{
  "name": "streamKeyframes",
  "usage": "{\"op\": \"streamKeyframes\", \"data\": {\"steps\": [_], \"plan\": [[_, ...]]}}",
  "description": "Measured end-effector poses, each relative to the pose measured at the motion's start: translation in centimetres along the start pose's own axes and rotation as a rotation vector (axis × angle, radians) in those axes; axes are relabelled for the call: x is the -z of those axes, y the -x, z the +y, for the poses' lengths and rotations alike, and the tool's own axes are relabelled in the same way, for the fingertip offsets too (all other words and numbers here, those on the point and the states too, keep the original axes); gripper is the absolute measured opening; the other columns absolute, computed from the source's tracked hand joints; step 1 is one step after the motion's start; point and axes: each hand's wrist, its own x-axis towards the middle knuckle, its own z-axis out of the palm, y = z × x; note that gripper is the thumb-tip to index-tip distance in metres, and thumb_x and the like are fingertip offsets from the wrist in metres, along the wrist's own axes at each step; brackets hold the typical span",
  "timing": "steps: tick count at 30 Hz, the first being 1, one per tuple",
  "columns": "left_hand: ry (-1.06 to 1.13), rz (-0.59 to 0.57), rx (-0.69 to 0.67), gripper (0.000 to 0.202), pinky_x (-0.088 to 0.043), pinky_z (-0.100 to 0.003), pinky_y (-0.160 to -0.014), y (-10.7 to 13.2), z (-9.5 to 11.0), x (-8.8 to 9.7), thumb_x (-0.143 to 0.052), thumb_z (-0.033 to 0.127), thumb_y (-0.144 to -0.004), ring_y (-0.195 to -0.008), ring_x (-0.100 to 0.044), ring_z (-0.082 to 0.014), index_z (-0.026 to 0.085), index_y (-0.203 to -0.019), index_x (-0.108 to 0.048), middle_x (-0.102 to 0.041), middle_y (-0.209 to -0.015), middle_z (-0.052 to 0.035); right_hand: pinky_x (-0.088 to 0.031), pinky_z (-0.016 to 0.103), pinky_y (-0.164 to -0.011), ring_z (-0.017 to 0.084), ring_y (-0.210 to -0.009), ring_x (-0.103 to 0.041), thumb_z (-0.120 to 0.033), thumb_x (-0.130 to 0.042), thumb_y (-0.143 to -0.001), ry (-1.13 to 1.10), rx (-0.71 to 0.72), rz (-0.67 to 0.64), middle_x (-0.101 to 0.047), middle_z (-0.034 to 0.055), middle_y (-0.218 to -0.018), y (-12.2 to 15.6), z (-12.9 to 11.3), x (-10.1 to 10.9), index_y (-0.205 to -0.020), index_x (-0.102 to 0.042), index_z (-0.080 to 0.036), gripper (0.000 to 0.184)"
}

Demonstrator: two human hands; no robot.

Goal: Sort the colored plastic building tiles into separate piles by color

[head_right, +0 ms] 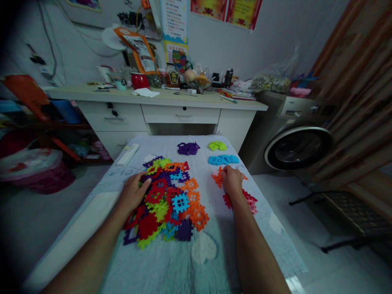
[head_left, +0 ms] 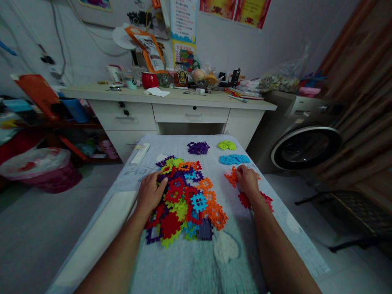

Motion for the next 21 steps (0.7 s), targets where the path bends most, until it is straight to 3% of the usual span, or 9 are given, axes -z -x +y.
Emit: {"op": "streamKeyframes", "data": {"steps": [4, 8, 12, 21], "plan": [[0.000, -0.010, -0.004, 0.048, -0.042, -0.047, -0.103, -0.06, -0.02, 0.01, -0.041, 0.050, -0.091, -0.112, -0.057, -0.0278, 0.017, -0.120, -0.059, -0.065, -0.116, -0.0121, -0.034, 0.040, -0.083, 0.030, -0.103, -0.053, -0.027, -0.049, -0.090, 0.138, -0.012, -0.011, -0.066, 0.0133, -0.110, 0.32, -0.29, 0.29, -0.101, -0.071, -0.019, 0.026], [-0.009, -0.011, -0.009, 0.049, -0.042, -0.047, -0.104, -0.08, -0.28, -0.16, -0.040, 0.051, -0.091, -0.112, -0.057, -0.0284, 0.016, -0.120, -0.059, -0.065, -0.116, -0.0126, -0.034, 0.043, -0.086, 0.033, -0.111, -0.048, -0.027, -0.051, -0.088, 0.134, 0.092, -0.091, -0.060, 0.0126, -0.124, 0.70, -0.39, 0.46, -0.111, -0.070, -0.023, 0.030], [-0.008, 0.000, -0.012, 0.049, -0.041, -0.047, -0.105, -0.02, -0.37, -0.25, -0.040, 0.050, -0.091, -0.112, -0.057, -0.0284, 0.016, -0.121, -0.058, -0.065, -0.117, -0.0128, -0.032, 0.045, -0.089, 0.033, -0.113, -0.047, -0.029, -0.054, -0.086, 0.145, 0.193, -0.175, -0.061, 0.0115, -0.124, 0.93, -0.54, 0.36, -0.114, -0.069, -0.023, 0.032], [-0.002, -0.008, -0.003, 0.048, -0.041, -0.046, -0.105, 0.00, -0.36, -0.17, -0.041, 0.050, -0.091, -0.112, -0.057, -0.0280, 0.017, -0.120, -0.059, -0.065, -0.116, -0.0119, -0.030, 0.046, -0.091, 0.033, -0.113, -0.047, -0.035, -0.047, -0.093, 0.211, 0.160, -0.096, -0.063, 0.0118, -0.124, 1.01, -1.01, -0.15, -0.113, -0.069, -0.022, 0.032]]}}
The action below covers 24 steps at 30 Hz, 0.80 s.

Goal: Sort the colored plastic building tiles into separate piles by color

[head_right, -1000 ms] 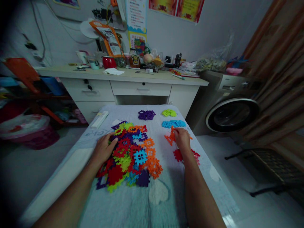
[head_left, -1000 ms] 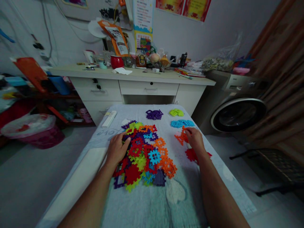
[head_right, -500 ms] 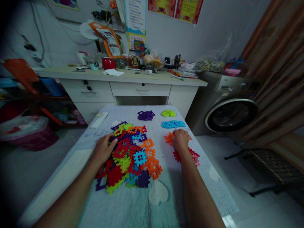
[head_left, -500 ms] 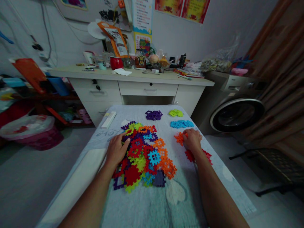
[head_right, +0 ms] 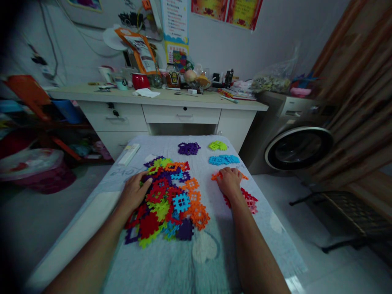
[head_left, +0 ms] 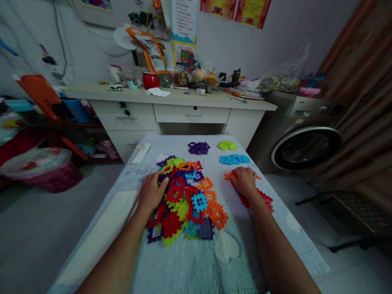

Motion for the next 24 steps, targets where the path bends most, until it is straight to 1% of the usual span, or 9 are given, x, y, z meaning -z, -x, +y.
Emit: {"op": "streamKeyframes", "data": {"steps": [3, 5, 8, 11, 14, 17, 19, 21, 24], "plan": [[0.003, -0.005, 0.000, 0.048, -0.042, -0.047, -0.104, 0.0, 0.1, 0.1, -0.041, 0.051, -0.091, -0.111, -0.057, -0.0280, 0.017, -0.120, -0.058, -0.065, -0.115, -0.0118, -0.030, 0.045, -0.093, 0.032, -0.114, -0.046, -0.035, -0.051, -0.091, -0.019, 0.042, 0.006, -0.062, 0.0107, -0.127, 0.1, -0.3, -0.1, -0.118, -0.068, -0.025, 0.033], [0.004, -0.006, -0.001, 0.048, -0.042, -0.047, -0.104, 0.0, 0.2, 0.1, -0.041, 0.051, -0.091, -0.110, -0.057, -0.0279, 0.017, -0.121, -0.058, -0.065, -0.115, -0.0117, -0.029, 0.045, -0.093, 0.031, -0.114, -0.046, -0.034, -0.051, -0.092, -0.022, 0.065, -0.001, -0.063, 0.0098, -0.125, 0.1, -0.4, -0.2, -0.115, -0.070, -0.026, 0.031], [0.001, 0.000, 0.000, 0.048, -0.042, -0.047, -0.104, 0.0, 0.3, 0.1, -0.040, 0.050, -0.092, -0.111, -0.057, -0.0279, 0.017, -0.121, -0.058, -0.065, -0.116, -0.0118, -0.029, 0.045, -0.093, 0.031, -0.113, -0.047, -0.031, -0.049, -0.094, -0.007, 0.022, 0.028, -0.064, 0.0102, -0.120, 0.0, -0.4, -0.4, -0.110, -0.072, -0.025, 0.029], [-0.001, -0.003, 0.001, 0.048, -0.042, -0.046, -0.104, 0.0, 0.2, 0.1, -0.041, 0.049, -0.092, -0.112, -0.056, -0.0278, 0.016, -0.123, -0.058, -0.064, -0.117, -0.0120, -0.029, 0.046, -0.094, 0.031, -0.113, -0.046, -0.031, -0.050, -0.093, -0.024, -0.009, 0.084, -0.063, 0.0107, -0.121, 0.0, -0.6, -0.4, -0.112, -0.072, -0.024, 0.029], [-0.002, -0.009, 0.008, 0.048, -0.041, -0.046, -0.104, 0.0, 0.2, 0.1, -0.041, 0.049, -0.092, -0.113, -0.056, -0.0278, 0.016, -0.123, -0.058, -0.064, -0.118, -0.0120, -0.028, 0.046, -0.097, 0.030, -0.116, -0.044, -0.032, -0.056, -0.090, -0.122, 0.119, 0.072, -0.062, 0.0098, -0.124, 0.2, -1.6, -0.3, -0.113, -0.070, -0.024, 0.029], [-0.007, -0.010, 0.008, 0.047, -0.041, -0.047, -0.104, 0.0, 0.3, 0.2, -0.041, 0.049, -0.092, -0.113, -0.056, -0.0281, 0.017, -0.123, -0.058, -0.064, -0.118, -0.0119, -0.028, 0.046, -0.101, 0.029, -0.119, -0.044, -0.031, -0.058, -0.087, -0.252, 0.327, -0.032, -0.061, 0.0090, -0.128, 0.7, -3.4, -0.5, -0.119, -0.067, -0.023, 0.034], [-0.005, -0.002, 0.008, 0.046, -0.042, -0.047, -0.104, 0.0, 0.4, 0.2, -0.042, 0.049, -0.092, -0.113, -0.056, -0.0279, 0.018, -0.122, -0.058, -0.064, -0.117, -0.0116, -0.027, 0.046, -0.104, 0.028, -0.122, -0.042, -0.026, -0.055, -0.086, -0.310, 0.430, -0.098, -0.059, 0.0086, -0.133, 1.1, -4.7, -0.8, -0.126, -0.061, -0.022, 0.040], [0.000, 0.004, 0.004, 0.046, -0.041, -0.047, -0.104, 0.1, 0.4, 0.2, -0.042, 0.049, -0.092, -0.113, -0.057, -0.0275, 0.018, -0.121, -0.058, -0.065, -0.117, -0.0113, -0.026, 0.045, -0.106, 0.027, -0.125, -0.040, -0.018, -0.050, -0.086, -0.337, 0.481, -0.145, -0.056, 0.0079, -0.138, 1.5, -5.6, -1.1, -0.134, -0.055, -0.021, 0.048], [0.001, 0.002, 0.000, 0.046, -0.041, -0.047, -0.105, 0.1, 0.3, 0.2, -0.042, 0.049, -0.092, -0.113, -0.057, -0.0274, 0.018, -0.121, -0.058, -0.064, -0.117, -0.0113, -0.026, 0.044, -0.107, 0.026, -0.128, -0.038, -0.011, -0.045, -0.084, -0.354, 0.493, -0.186, -0.056, 0.0072, -0.139, 1.7, -6.2, -1.3, -0.137, -0.052, -0.021, 0.054]]}}
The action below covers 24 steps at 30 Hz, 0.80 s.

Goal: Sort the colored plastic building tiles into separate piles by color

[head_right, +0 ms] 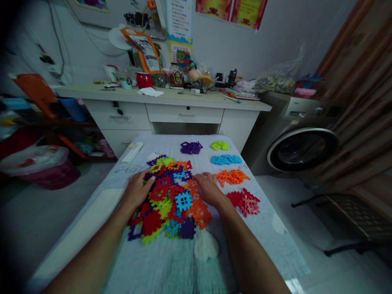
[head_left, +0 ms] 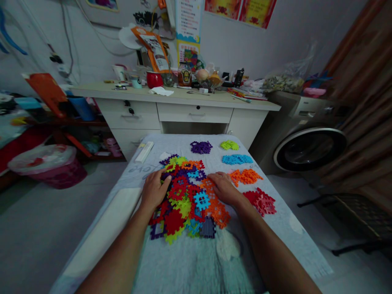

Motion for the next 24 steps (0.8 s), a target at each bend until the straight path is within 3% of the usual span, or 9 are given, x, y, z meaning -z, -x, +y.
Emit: {"op": "streamKeyframes", "data": {"steps": [7, 12, 16, 20, 24], "plan": [[-0.002, 0.004, -0.007, 0.048, -0.042, -0.046, -0.103, 0.0, -0.2, -0.1, -0.040, 0.050, -0.092, -0.113, -0.057, -0.0275, 0.017, -0.123, -0.057, -0.064, -0.117, -0.0120, -0.032, 0.037, -0.103, 0.025, -0.117, -0.046, -0.017, -0.056, -0.079, -0.014, 0.029, 0.027, -0.057, 0.0130, -0.127, 0.1, 0.6, 0.4, -0.130, -0.059, -0.014, 0.051], [-0.006, -0.003, -0.004, 0.048, -0.042, -0.047, -0.103, 0.0, -0.2, -0.1, -0.040, 0.050, -0.092, -0.113, -0.056, -0.0281, 0.017, -0.123, -0.058, -0.064, -0.118, -0.0121, -0.036, 0.035, -0.095, 0.024, -0.104, -0.050, -0.027, -0.060, -0.080, -0.025, 0.016, 0.042, -0.059, 0.0118, -0.113, 0.1, 0.2, 0.6, -0.129, -0.061, -0.013, 0.051], [-0.001, -0.004, 0.006, 0.048, -0.041, -0.047, -0.104, 0.0, 0.0, 0.0, -0.041, 0.050, -0.091, -0.113, -0.056, -0.0279, 0.017, -0.122, -0.058, -0.064, -0.118, -0.0121, -0.036, 0.032, -0.087, 0.020, -0.092, -0.052, -0.031, -0.047, -0.093, -0.011, 0.056, 0.050, -0.061, 0.0081, -0.096, -0.1, -0.3, 0.9, -0.113, -0.069, -0.016, 0.034], [0.005, 0.003, 0.006, 0.047, -0.040, -0.047, -0.105, 0.0, 0.1, 0.0, -0.042, 0.049, -0.091, -0.114, -0.056, -0.0276, 0.017, -0.122, -0.058, -0.064, -0.117, -0.0119, -0.033, 0.030, -0.084, 0.018, -0.084, -0.051, -0.033, -0.032, -0.101, 0.043, 0.088, 0.034, -0.061, 0.0055, -0.085, -0.3, -0.4, 1.1, -0.092, -0.070, -0.017, 0.043], [-0.003, 0.007, 0.009, 0.045, -0.041, -0.047, -0.105, 0.0, 0.0, -0.1, -0.042, 0.049, -0.091, -0.113, -0.056, -0.0279, 0.019, -0.121, -0.059, -0.065, -0.116, -0.0111, -0.032, 0.030, -0.083, 0.017, -0.082, -0.050, -0.036, -0.025, -0.103, 0.102, 0.046, 0.015, -0.061, 0.0044, -0.084, -0.4, -0.3, 0.9, -0.087, -0.068, -0.018, 0.050]]}}
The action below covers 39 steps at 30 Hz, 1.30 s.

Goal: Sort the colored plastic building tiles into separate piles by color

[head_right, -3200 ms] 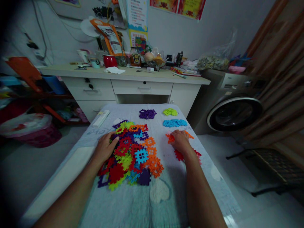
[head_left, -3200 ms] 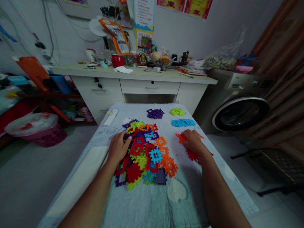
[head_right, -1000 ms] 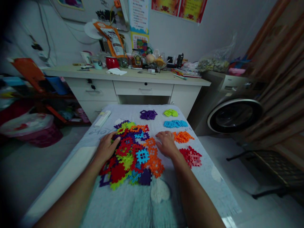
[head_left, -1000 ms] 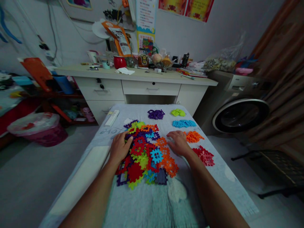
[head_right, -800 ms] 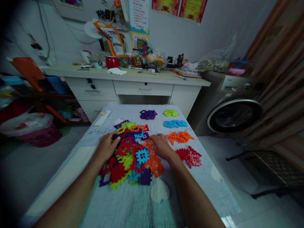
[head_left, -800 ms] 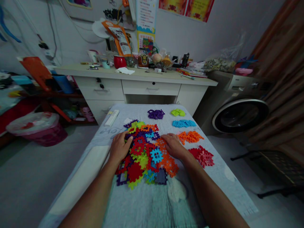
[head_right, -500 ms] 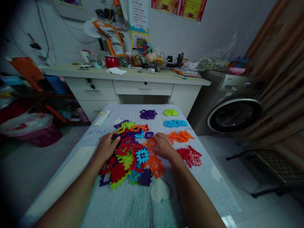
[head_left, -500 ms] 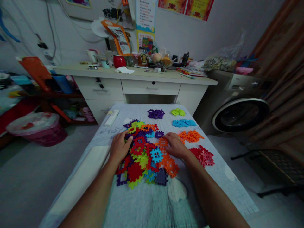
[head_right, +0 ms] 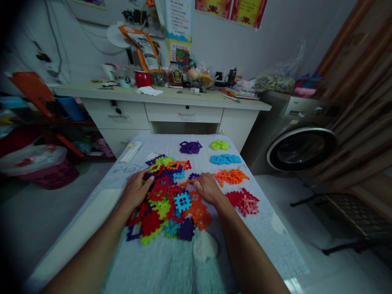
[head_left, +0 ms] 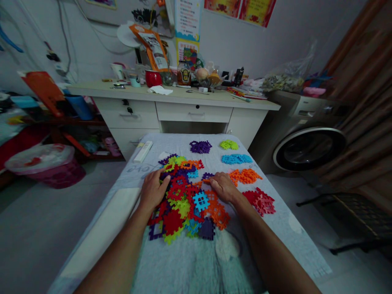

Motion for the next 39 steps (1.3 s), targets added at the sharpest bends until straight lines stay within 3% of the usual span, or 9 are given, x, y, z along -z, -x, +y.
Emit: {"op": "streamKeyframes", "data": {"steps": [9, 15, 21, 26, 29, 34, 39], "plan": [[0.007, -0.011, -0.001, 0.046, -0.041, -0.046, -0.104, 0.0, 0.0, 0.1, -0.042, 0.049, -0.091, -0.113, -0.057, -0.0275, 0.019, -0.121, -0.058, -0.065, -0.116, -0.0111, -0.032, 0.029, -0.076, 0.018, -0.079, -0.057, -0.046, -0.023, -0.104, 0.065, -0.143, 0.014, -0.068, 0.0081, -0.086, -0.4, -0.9, -0.3, -0.086, -0.068, -0.018, 0.056], [0.005, -0.006, -0.002, 0.045, -0.042, -0.046, -0.104, 0.0, -0.3, -0.1, -0.042, 0.049, -0.091, -0.114, -0.056, -0.0276, 0.020, -0.121, -0.058, -0.064, -0.117, -0.0108, -0.033, 0.030, -0.080, 0.019, -0.088, -0.057, -0.041, -0.036, -0.102, 0.042, -0.153, 0.038, -0.067, 0.0078, -0.092, -0.4, -0.8, -0.3, -0.091, -0.069, -0.019, 0.041], [0.007, -0.002, -0.005, 0.045, -0.041, -0.045, -0.104, 0.0, -0.2, 0.0, -0.042, 0.049, -0.091, -0.113, -0.057, -0.0271, 0.020, -0.121, -0.058, -0.065, -0.116, -0.0103, -0.034, 0.034, -0.088, 0.023, -0.103, -0.049, -0.036, -0.052, -0.096, 0.037, -0.103, 0.185, -0.060, 0.0100, -0.115, 0.1, -0.6, -0.5, -0.097, -0.069, -0.020, 0.023], [0.004, -0.006, -0.003, 0.047, -0.041, -0.046, -0.105, 0.0, 0.0, 0.0, -0.042, 0.049, -0.091, -0.113, -0.056, -0.0276, 0.018, -0.122, -0.058, -0.064, -0.116, -0.0112, -0.035, 0.032, -0.086, 0.020, -0.091, -0.056, -0.029, -0.044, -0.099, -0.009, -0.135, 0.072, -0.067, 0.0069, -0.092, -0.2, -1.0, -0.7, -0.096, -0.066, -0.018, 0.025], [0.000, -0.006, 0.001, 0.046, -0.041, -0.046, -0.104, 0.1, 0.0, 0.0, -0.042, 0.049, -0.091, -0.113, -0.056, -0.0277, 0.019, -0.122, -0.058, -0.064, -0.116, -0.0109, -0.037, 0.030, -0.085, 0.019, -0.089, -0.058, -0.031, -0.040, -0.101, -0.070, -0.135, 0.112, -0.068, 0.0064, -0.093, -0.3, -0.8, -0.6, -0.098, -0.067, -0.019, 0.029], [-0.003, -0.011, -0.006, 0.046, -0.041, -0.046, -0.105, 0.0, 0.0, 0.1, -0.042, 0.048, -0.091, -0.113, -0.057, -0.0277, 0.018, -0.121, -0.058, -0.065, -0.116, -0.0115, -0.039, 0.030, -0.092, 0.020, -0.098, -0.057, -0.025, -0.041, -0.099, -0.128, -0.089, 0.285, -0.067, 0.0093, -0.103, 0.2, 1.7, 0.5, -0.104, -0.070, -0.018, 0.030], [-0.002, -0.012, -0.011, 0.047, -0.041, -0.046, -0.104, -0.1, 0.0, 0.1, -0.041, 0.048, -0.091, -0.111, -0.057, -0.0279, 0.016, -0.121, -0.058, -0.065, -0.116, -0.0121, -0.042, 0.034, -0.088, 0.023, -0.094, -0.056, -0.017, -0.045, -0.090, -0.049, -0.264, 0.475, -0.066, 0.0128, -0.099, 1.4, 6.2, 2.0, -0.099, -0.071, -0.014, 0.027]]}}
